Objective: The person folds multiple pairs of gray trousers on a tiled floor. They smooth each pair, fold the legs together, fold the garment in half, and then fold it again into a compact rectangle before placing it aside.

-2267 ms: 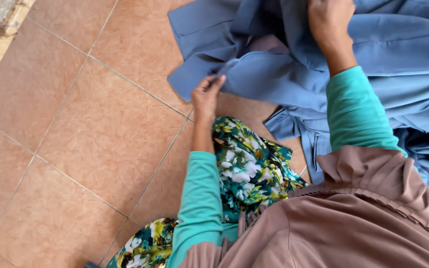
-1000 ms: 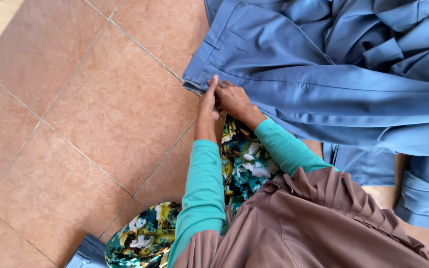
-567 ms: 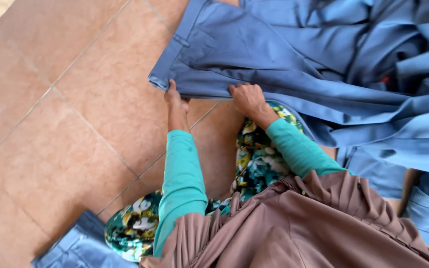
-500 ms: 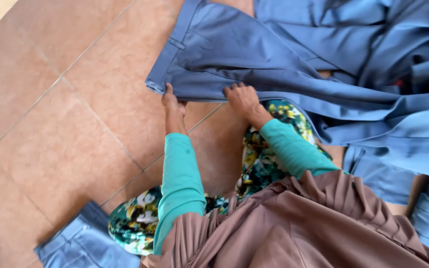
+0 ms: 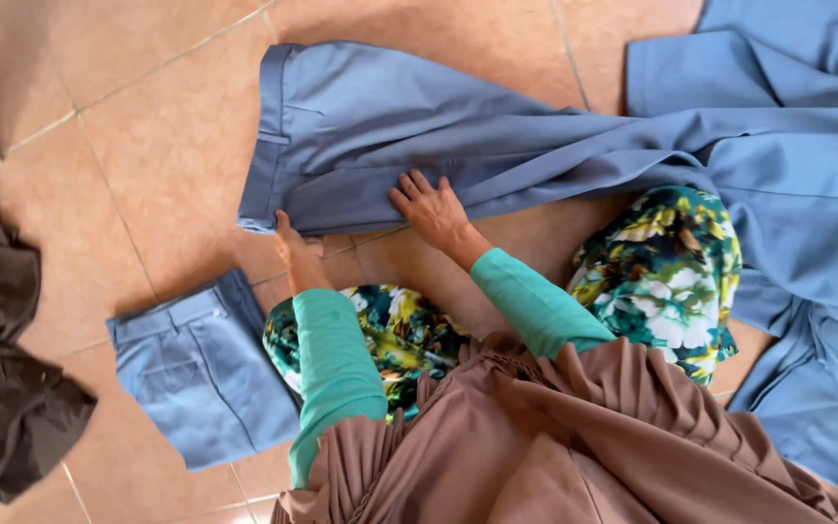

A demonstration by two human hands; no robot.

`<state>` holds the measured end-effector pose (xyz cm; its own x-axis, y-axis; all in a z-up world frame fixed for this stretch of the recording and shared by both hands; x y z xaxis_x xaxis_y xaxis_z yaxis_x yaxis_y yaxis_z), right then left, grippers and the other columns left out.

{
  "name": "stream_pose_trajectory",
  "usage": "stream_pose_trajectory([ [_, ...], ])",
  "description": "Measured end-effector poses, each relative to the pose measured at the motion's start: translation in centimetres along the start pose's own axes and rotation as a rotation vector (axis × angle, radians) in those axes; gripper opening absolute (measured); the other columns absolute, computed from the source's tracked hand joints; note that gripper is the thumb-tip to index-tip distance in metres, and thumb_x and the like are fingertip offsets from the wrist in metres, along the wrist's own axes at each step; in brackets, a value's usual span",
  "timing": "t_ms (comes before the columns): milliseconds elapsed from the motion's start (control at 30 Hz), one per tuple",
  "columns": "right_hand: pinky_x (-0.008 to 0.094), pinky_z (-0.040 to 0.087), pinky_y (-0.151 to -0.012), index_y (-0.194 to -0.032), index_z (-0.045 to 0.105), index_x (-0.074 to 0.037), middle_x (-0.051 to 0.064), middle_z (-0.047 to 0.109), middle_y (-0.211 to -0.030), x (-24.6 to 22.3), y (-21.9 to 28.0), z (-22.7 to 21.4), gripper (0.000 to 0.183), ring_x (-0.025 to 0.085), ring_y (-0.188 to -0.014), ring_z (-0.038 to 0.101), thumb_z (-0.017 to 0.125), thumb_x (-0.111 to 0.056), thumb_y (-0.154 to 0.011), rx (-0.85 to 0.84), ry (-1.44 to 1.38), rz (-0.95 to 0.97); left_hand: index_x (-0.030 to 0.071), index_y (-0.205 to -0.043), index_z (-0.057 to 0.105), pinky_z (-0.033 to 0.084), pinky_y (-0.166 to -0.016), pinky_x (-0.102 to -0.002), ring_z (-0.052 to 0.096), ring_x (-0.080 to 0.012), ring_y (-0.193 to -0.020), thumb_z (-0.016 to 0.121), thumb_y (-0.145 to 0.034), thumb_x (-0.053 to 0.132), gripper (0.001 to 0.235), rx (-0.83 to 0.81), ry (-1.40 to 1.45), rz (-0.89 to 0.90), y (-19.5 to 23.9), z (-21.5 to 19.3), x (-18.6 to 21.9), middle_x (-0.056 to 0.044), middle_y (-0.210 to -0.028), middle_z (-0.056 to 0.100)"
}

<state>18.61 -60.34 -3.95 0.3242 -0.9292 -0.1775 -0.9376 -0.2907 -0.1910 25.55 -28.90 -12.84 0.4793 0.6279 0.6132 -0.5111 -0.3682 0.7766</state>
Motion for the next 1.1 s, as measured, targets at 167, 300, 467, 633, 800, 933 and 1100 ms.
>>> stream_pose_trajectory([
  [167, 0.048, 0.053, -0.073, -0.121, 0.065, -0.020, 0.015, 0.068, -0.120, -1.4, 2.4, -1.5, 0.038, 0.034, -0.115, 0.062, 0.067, -0.014, -0.084, 0.058, 0.031, -0.069, 0.005, -0.164, -0.002, -0.004, -0.111, -0.079, 0.000, -0.0579, -0.149, 0.076, -0.085, 0.065, 0.126, 0.118, -0.169, -0.003, 3.6, -0.6, -1.2, -0.039, -0.163, -0.012],
  [300, 0.043, 0.052, -0.068, -0.117, 0.070, -0.021, 0.009, 0.068, -0.104, 0.2, 4.5, -1.9, 0.039, 0.030, -0.101, 0.063, 0.067, -0.016, -0.079, 0.053, 0.071, -0.044, 0.007, -0.165, 0.003, -0.007, -0.117, -0.074, -0.004, -0.0516, -0.152, 0.077, -0.081, 0.064, 0.125, 0.112, 0.077, -0.038, 4.6, -1.1, -7.7, -0.033, -0.166, -0.009],
  [467, 0.042, 0.051, -0.069, -0.116, 0.070, -0.029, 0.000, 0.068, -0.093, 5.1, 7.6, -4.7, 0.035, 0.024, -0.093, 0.065, 0.062, -0.021, -0.083, -0.077, 0.142, 0.063, 0.015, -0.164, 0.019, 0.006, -0.122, -0.067, 0.011, -0.0537, -0.153, 0.084, -0.073, 0.061, 0.121, -0.161, -0.055, -0.321, 25.8, 11.1, -12.5, -0.033, -0.166, 0.005],
  [633, 0.047, 0.041, -0.083, -0.111, 0.074, -0.025, 0.001, 0.072, -0.097, 10.6, 10.4, -8.5, 0.030, 0.025, -0.097, 0.062, 0.066, -0.017, -0.083, -0.272, 0.348, 0.213, 0.022, -0.163, 0.011, 0.032, -0.109, -0.074, 0.049, -0.0563, -0.133, 0.069, -0.092, 0.049, 0.095, -0.265, -0.059, -0.467, 15.2, 12.2, -24.1, -0.031, -0.158, 0.029],
  [800, 0.047, 0.043, -0.081, -0.114, 0.071, -0.024, 0.003, 0.072, -0.099, 12.9, 10.8, -7.2, 0.028, 0.027, -0.100, 0.062, 0.064, -0.016, -0.088, -0.279, 0.294, 0.285, 0.016, -0.163, 0.010, 0.035, -0.106, -0.077, 0.041, -0.0596, -0.137, 0.065, -0.095, 0.035, 0.090, -0.226, 0.101, -0.467, 8.9, 10.9, -20.1, -0.034, -0.159, 0.021],
  [933, 0.045, 0.055, -0.076, -0.124, 0.067, -0.022, 0.005, 0.068, -0.108, 10.3, 8.6, -6.3, 0.034, 0.027, -0.109, 0.060, 0.067, -0.018, -0.090, -0.319, 0.139, 0.290, 0.018, -0.163, 0.011, 0.037, -0.103, -0.079, 0.036, -0.0618, -0.139, 0.066, -0.094, 0.033, 0.090, -0.110, 0.157, -0.357, 4.6, 7.2, -13.7, -0.037, -0.154, 0.022],
  [1100, 0.045, 0.059, -0.076, -0.131, 0.063, -0.022, 0.005, 0.066, -0.112, 5.1, 5.5, -7.4, 0.042, 0.026, -0.113, 0.059, 0.071, -0.022, -0.090, -0.331, -0.009, 0.236, 0.014, -0.161, 0.015, 0.039, -0.095, -0.085, 0.042, -0.0652, -0.130, 0.069, -0.094, 0.030, 0.087, 0.111, 0.231, -0.135, -5.9, -1.8, -6.8, -0.040, -0.137, 0.031],
])
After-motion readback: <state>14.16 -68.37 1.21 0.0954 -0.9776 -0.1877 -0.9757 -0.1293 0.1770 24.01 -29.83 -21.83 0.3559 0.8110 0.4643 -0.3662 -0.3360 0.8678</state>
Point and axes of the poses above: each hand's wrist, its own y-axis away from the middle knuckle, its own z-axis out of the palm, x = y × z, the point moved 2 cm from there along -y, towards the middle knuckle
